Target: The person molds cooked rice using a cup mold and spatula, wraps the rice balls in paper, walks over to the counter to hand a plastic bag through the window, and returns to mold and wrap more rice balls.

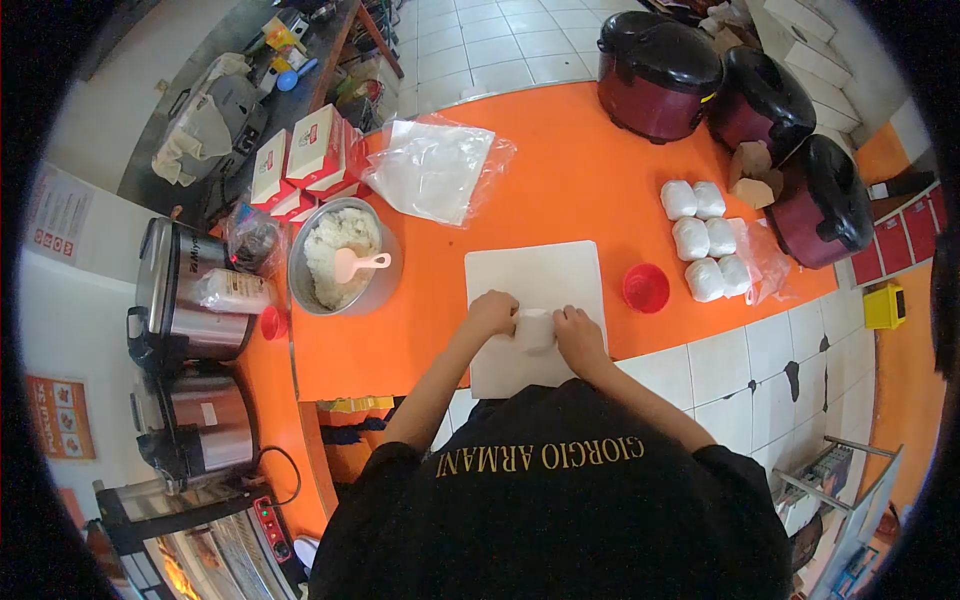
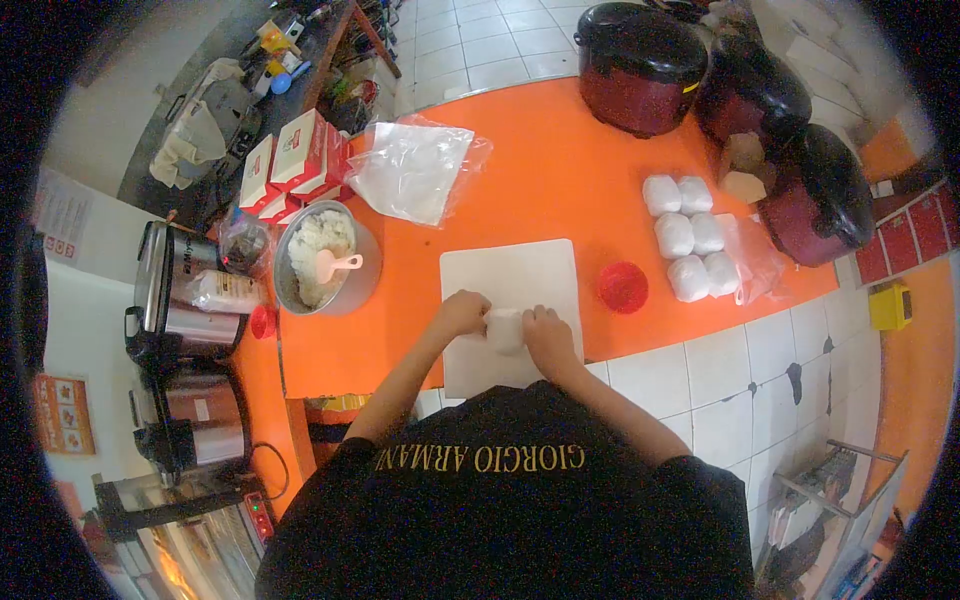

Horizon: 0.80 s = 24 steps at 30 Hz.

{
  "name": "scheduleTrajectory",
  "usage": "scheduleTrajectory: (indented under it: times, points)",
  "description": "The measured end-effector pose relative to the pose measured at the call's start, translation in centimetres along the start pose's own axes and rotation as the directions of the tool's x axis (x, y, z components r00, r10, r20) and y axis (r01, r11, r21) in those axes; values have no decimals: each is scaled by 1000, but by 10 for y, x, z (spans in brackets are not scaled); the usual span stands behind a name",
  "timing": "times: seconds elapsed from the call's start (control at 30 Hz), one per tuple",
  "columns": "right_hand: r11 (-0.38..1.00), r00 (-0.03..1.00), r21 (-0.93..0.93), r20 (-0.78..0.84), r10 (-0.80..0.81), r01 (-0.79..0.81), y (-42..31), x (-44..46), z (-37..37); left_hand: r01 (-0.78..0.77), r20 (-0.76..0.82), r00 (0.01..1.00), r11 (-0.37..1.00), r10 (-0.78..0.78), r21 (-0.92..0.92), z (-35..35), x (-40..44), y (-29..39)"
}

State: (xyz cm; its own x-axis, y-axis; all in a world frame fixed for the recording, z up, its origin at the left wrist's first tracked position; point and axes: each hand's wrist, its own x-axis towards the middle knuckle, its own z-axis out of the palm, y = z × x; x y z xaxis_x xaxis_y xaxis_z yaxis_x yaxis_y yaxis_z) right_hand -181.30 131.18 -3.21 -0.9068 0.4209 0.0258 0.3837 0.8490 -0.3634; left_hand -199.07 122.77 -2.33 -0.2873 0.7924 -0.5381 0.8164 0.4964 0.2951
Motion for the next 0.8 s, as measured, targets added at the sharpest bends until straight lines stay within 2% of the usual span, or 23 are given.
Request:
scheduleTrajectory:
  times: [0.03,0.07,0.1,0.13,0.17,0.2,0.23,0.27,0.3,0.33,0.37,0.4,0.43,0.47,0.53,0.57,0.6,0.63,0.67,0.7,0.73,0.77,0.8]
  points:
    - [994,999,98,11,48,-49,1,-7,4,-2,3,1000,1000,2,1,11,4,-8]
    - [994,999,99,10,53,-53,4,-14,9,-127,-130,983,992,129,20,22,7,-16]
    - [974,998,220,-31,57,-48,5,-18,9,-248,-257,932,967,254,57,25,6,-18]
    - [941,995,337,-75,66,-37,6,-20,8,-253,-255,931,965,261,63,29,5,-19]
    - [941,994,337,-80,74,-43,8,-23,7,-413,-381,847,910,371,-31,33,3,-19]
    - [942,998,334,-55,12,7,1,-27,-15,-569,-508,735,816,449,-102,33,1,-18]
    - [942,998,331,-31,-50,57,-2,-28,-27,-576,-505,732,811,458,-98,25,-5,-13]
    - [943,999,328,-35,-42,51,-1,-30,-20,-476,-367,863,804,348,-356,17,-13,-11]
    - [915,996,396,9,83,-80,1,-32,-6,-316,-185,949,754,257,-576,9,-20,-7]
    - [865,978,458,59,202,-207,1,-31,-2,-323,-185,946,753,265,-573,6,-24,-5]
    - [865,977,456,55,208,-210,3,-30,2,-272,-118,957,681,265,-680,3,-28,-4]
    - [653,940,678,199,279,-337,1,-28,0,-208,-48,961,599,271,-773,-2,-33,0]
    - [370,887,814,355,294,-448,-1,-27,-1,-207,-46,961,599,274,-773,-6,-36,4]
    - [369,886,813,357,296,-450,-1,-27,-4,-209,-54,962,593,268,-777,-10,-40,9]
    - [35,886,895,432,168,-444,-7,-23,-34,-209,-64,964,586,259,-783,-23,-50,25]
    - [37,886,895,433,165,-444,-7,-21,-41,-489,-362,872,616,330,-617,-30,-54,36]
    - [-166,881,887,453,136,-430,-4,-21,-47,-697,-607,681,618,409,-365,-35,-57,44]
    - [-361,877,839,469,102,-407,-4,-20,-53,-694,-611,682,620,403,-366,-39,-60,48]
    - [-355,877,839,471,94,-412,-5,-18,-59,-695,-685,602,691,411,-197,-43,-61,51]
    - [-465,883,806,458,97,-367,-7,-16,-65,-663,-744,511,748,430,-23,-46,-61,53]
    - [-567,890,761,445,103,-315,-9,-13,-75,-660,-750,507,751,425,-21,-42,-61,55]
    - [-562,890,763,444,98,-319,-14,-12,-87,-627,-808,459,779,369,-1,-33,-61,58]
    - [-636,898,718,432,86,-285,-23,-10,-103,-593,-858,406,805,315,15,-26,-60,62]
